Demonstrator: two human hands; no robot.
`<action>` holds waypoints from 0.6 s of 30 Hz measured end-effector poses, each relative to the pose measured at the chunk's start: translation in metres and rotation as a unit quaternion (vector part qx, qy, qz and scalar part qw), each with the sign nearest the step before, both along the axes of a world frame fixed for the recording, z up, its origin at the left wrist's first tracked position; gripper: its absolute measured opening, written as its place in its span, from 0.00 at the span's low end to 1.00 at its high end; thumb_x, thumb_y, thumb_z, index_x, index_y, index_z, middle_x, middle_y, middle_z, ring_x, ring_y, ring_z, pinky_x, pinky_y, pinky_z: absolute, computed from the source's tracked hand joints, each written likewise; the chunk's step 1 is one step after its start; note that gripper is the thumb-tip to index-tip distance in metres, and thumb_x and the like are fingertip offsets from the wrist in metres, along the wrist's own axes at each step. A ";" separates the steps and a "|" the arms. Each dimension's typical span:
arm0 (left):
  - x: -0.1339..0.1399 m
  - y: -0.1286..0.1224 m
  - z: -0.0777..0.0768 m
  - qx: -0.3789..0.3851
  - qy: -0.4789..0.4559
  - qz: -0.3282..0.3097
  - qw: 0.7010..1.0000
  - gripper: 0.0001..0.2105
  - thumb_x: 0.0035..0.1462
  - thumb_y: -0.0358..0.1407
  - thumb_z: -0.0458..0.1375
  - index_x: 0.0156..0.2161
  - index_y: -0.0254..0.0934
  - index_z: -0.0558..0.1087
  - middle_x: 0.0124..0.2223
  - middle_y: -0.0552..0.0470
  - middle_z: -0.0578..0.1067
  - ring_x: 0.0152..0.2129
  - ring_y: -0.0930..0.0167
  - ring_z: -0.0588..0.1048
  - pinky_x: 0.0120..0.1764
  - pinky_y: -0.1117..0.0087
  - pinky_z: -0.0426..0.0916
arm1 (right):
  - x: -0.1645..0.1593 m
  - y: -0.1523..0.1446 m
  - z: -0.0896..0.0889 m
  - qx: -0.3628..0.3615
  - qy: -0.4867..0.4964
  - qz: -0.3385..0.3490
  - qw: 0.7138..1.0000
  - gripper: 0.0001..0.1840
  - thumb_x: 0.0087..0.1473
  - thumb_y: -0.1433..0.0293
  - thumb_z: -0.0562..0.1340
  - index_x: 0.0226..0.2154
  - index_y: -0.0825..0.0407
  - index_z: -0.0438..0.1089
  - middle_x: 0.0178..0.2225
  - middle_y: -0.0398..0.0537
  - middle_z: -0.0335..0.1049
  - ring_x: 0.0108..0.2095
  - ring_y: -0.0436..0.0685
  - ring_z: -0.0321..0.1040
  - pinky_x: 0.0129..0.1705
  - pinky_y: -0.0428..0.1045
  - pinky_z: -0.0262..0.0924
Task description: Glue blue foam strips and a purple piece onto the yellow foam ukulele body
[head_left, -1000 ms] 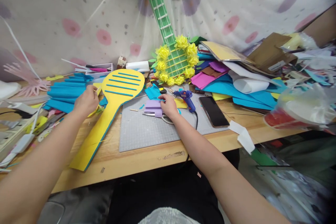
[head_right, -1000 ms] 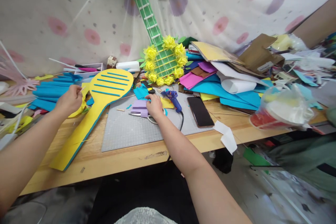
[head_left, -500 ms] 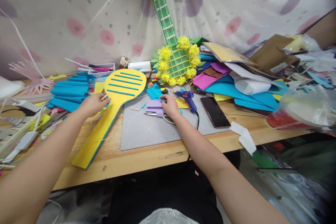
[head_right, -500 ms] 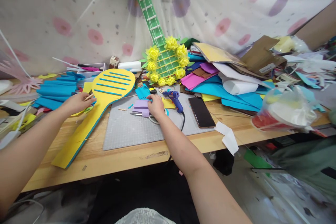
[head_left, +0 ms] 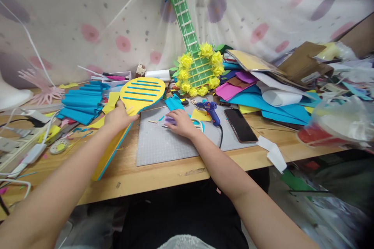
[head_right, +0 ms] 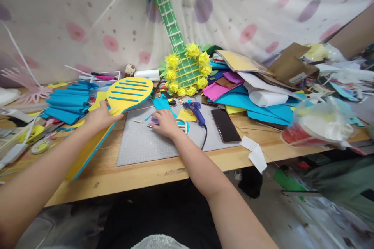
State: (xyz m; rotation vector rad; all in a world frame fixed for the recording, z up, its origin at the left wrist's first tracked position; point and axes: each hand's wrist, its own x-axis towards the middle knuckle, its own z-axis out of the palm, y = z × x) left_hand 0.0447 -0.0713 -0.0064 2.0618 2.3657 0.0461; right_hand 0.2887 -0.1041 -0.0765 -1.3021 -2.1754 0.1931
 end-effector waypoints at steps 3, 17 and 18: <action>-0.005 0.001 0.007 0.035 -0.038 0.022 0.998 0.38 0.41 0.56 0.54 0.53 0.30 0.56 0.46 0.33 0.71 0.42 0.51 0.72 0.39 0.58 0.65 | -0.005 -0.001 -0.005 -0.016 -0.046 0.012 0.999 0.21 0.50 0.59 0.60 0.44 0.53 0.68 0.47 0.54 0.66 0.49 0.59 0.58 0.52 0.55 0.50; 0.006 -0.007 0.015 0.071 -0.083 0.027 0.994 0.37 0.41 0.56 0.55 0.52 0.33 0.56 0.45 0.34 0.72 0.41 0.51 0.72 0.38 0.57 0.65 | 0.006 0.010 -0.009 -0.034 -0.069 -0.144 0.987 0.14 0.52 0.67 0.59 0.43 0.53 0.69 0.44 0.56 0.68 0.47 0.62 0.58 0.48 0.57 0.51; 0.008 -0.008 0.013 0.067 -0.087 0.025 0.994 0.37 0.42 0.56 0.55 0.52 0.33 0.56 0.44 0.34 0.72 0.41 0.51 0.72 0.38 0.57 0.65 | 0.006 0.010 -0.008 -0.030 -0.073 -0.150 0.985 0.14 0.52 0.67 0.59 0.42 0.54 0.69 0.43 0.57 0.68 0.46 0.63 0.59 0.48 0.57 0.51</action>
